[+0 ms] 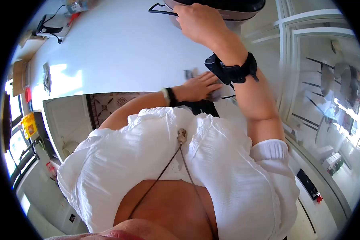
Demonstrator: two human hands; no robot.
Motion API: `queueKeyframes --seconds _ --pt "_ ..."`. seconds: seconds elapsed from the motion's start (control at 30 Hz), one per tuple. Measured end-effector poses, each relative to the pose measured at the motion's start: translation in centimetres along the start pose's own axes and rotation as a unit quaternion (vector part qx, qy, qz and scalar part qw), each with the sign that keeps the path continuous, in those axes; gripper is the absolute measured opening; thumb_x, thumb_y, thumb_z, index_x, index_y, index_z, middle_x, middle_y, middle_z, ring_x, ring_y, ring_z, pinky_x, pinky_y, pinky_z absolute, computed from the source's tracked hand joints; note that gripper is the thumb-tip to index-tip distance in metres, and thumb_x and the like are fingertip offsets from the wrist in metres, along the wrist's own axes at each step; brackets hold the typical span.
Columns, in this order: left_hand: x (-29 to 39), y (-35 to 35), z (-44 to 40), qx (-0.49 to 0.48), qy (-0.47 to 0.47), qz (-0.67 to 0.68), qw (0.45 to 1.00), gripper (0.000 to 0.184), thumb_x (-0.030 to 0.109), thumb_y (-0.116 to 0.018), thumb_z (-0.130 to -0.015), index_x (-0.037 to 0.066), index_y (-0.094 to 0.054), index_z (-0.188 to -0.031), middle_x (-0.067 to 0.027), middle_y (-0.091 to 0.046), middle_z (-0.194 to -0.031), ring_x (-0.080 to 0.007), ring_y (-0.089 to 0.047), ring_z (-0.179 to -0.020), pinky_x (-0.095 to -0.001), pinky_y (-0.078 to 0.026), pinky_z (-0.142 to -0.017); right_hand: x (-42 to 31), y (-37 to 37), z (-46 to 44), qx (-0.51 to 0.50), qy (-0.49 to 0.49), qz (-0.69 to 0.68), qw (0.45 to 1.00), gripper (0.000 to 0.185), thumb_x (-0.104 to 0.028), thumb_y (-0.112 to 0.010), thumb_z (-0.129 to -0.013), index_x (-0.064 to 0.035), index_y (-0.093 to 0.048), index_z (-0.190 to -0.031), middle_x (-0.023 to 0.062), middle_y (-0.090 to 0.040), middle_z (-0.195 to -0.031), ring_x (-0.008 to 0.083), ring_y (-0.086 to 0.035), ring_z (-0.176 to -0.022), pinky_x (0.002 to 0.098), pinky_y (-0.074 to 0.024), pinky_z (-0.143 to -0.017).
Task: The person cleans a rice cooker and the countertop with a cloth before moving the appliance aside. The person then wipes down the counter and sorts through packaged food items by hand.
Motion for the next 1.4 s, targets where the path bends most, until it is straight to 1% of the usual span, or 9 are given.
queueKeyframes --seconds 0.5,0.57,0.63,0.77,0.83,0.97,1.1,1.2,1.4 --pt "-15.3 13.4 38.5 0.215 0.567 -0.13 0.785 0.049 0.014 -0.05 -0.092 0.0 -0.037 -0.138 -0.0251 -0.027 -0.148 -0.0419 -0.021 -0.139 -0.045 -0.023 -0.114 -7.8 -11.6 -3.0 -0.092 0.073 -0.022 0.993 0.012 -0.011 -0.053 -0.082 -0.008 -0.064 -0.083 0.0136 -0.066 -0.072 0.0321 -0.067 -0.068 0.0428 -0.0531 -0.058" --pt "-16.5 16.7 38.9 0.223 0.638 -0.024 0.736 0.034 0.02 -0.044 -0.096 -0.005 -0.05 -0.119 -0.0251 -0.061 -0.112 -0.0409 -0.058 -0.104 -0.0455 -0.046 -0.088 -9.1 -14.3 -3.8 -0.112 0.094 -0.006 0.989 0.011 -0.01 -0.054 -0.081 -0.0077 -0.064 -0.084 0.0134 -0.066 -0.072 0.0318 -0.067 -0.067 0.0427 -0.0528 -0.058" --pt "-17.2 19.4 39.5 0.333 0.622 0.107 0.7 0.027 0.019 -0.044 -0.096 -0.004 -0.054 -0.107 -0.0192 -0.065 -0.086 -0.0328 -0.062 -0.077 -0.0435 -0.049 -0.07 -9.7 -17.0 -4.3 -0.128 0.098 -0.007 0.987 0.01 -0.011 -0.054 -0.081 -0.007 -0.063 -0.083 0.0134 -0.066 -0.074 0.0317 -0.066 -0.068 0.0428 -0.0523 -0.059" --pt "-11.8 25.6 35.2 0.509 0.409 0.341 0.676 0.027 0.018 -0.045 -0.099 -0.003 -0.055 -0.112 -0.0112 -0.061 -0.106 -0.0192 -0.06 -0.089 -0.0345 -0.05 -0.078 -10.4 -19.5 -3.4 -0.111 0.103 -0.025 0.988 0.011 -0.013 -0.054 -0.082 -0.0061 -0.063 -0.083 0.0128 -0.066 -0.081 0.0317 -0.066 -0.072 0.0431 -0.0515 -0.065" --pt "-8.8 28.3 30.1 0.593 0.295 0.488 0.569 0.025 0.017 -0.044 -0.1 -0.002 -0.055 -0.112 -0.0074 -0.061 -0.102 -0.0138 -0.058 -0.088 -0.029 -0.048 -0.078 -10.6 -18.5 -3.3 -0.147 0.09 -0.039 0.984 0.019 -0.022 -0.061 -0.081 -0.0055 -0.064 -0.09 0.0127 -0.066 -0.087 0.0316 -0.064 -0.082 0.0405 -0.0507 -0.072" --pt "-5.4 31.4 21.6 0.538 0.2 0.469 0.671 0.024 0.007 -0.063 -0.086 0.0 -0.053 -0.107 -0.0069 -0.06 -0.098 -0.0138 -0.058 -0.088 -0.0286 -0.048 -0.079 -11.8 -10.2 -2.6 -0.137 0.0 -0.286 0.948 0.049 -0.032 -0.072 -0.079 -0.0043 -0.059 -0.117 0.0142 -0.065 -0.103 0.0283 -0.062 -0.098 0.0357 -0.0495 -0.082" --pt "-3.5 31.3 13.6 0.36 0.287 0.258 0.85 0.044 0.017 -0.086 -0.067 0.002 -0.051 -0.089 -0.0012 -0.055 -0.081 -0.0097 -0.051 -0.076 -0.0247 -0.046 -0.069 -11.1 -2.5 0.3 -0.044 -0.052 -0.682 0.728 0.055 -0.027 -0.076 -0.08 -0.0029 -0.054 -0.125 0.0104 -0.063 -0.11 0.0193 -0.06 -0.101 0.032 -0.0481 -0.086" --pt "-2.5 30.6 8.8 0.288 0.211 0.329 0.874 0.049 0.025 -0.089 -0.064 0.004 -0.05 -0.086 0.0001 -0.053 -0.079 -0.0091 -0.047 -0.073 -0.0237 -0.043 -0.065 -10.2 1.2 1.6 0.03 -0.02 -0.543 0.839 0.046 -0.018 -0.07 -0.084 -0.0002 -0.054 -0.123 0.0096 -0.063 -0.108 0.0158 -0.059 -0.101 0.0307 -0.0479 -0.085" --pt "-3.5 31.9 5.9 0.138 0.156 0.428 0.879 0.045 0.027 -0.087 -0.068 0.005 -0.052 -0.086 0.0021 -0.053 -0.077 -0.0075 -0.047 -0.072 -0.0236 -0.042 -0.063 -4.8 2.8 4.7 0.112 -0.131 -0.546 0.82 0.035 -0.01 -0.061 -0.089 0.0025 -0.055 -0.121 0.0067 -0.063 -0.103 0.0108 -0.059 -0.089 0.0271 -0.0477 -0.083"
Point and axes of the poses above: each hand's wrist, its own z-axis away from the middle knuckle, its own y-axis out of the back of the hand, x = y × z, the point moved 2 cm from there along -z, towards the middle knuckle
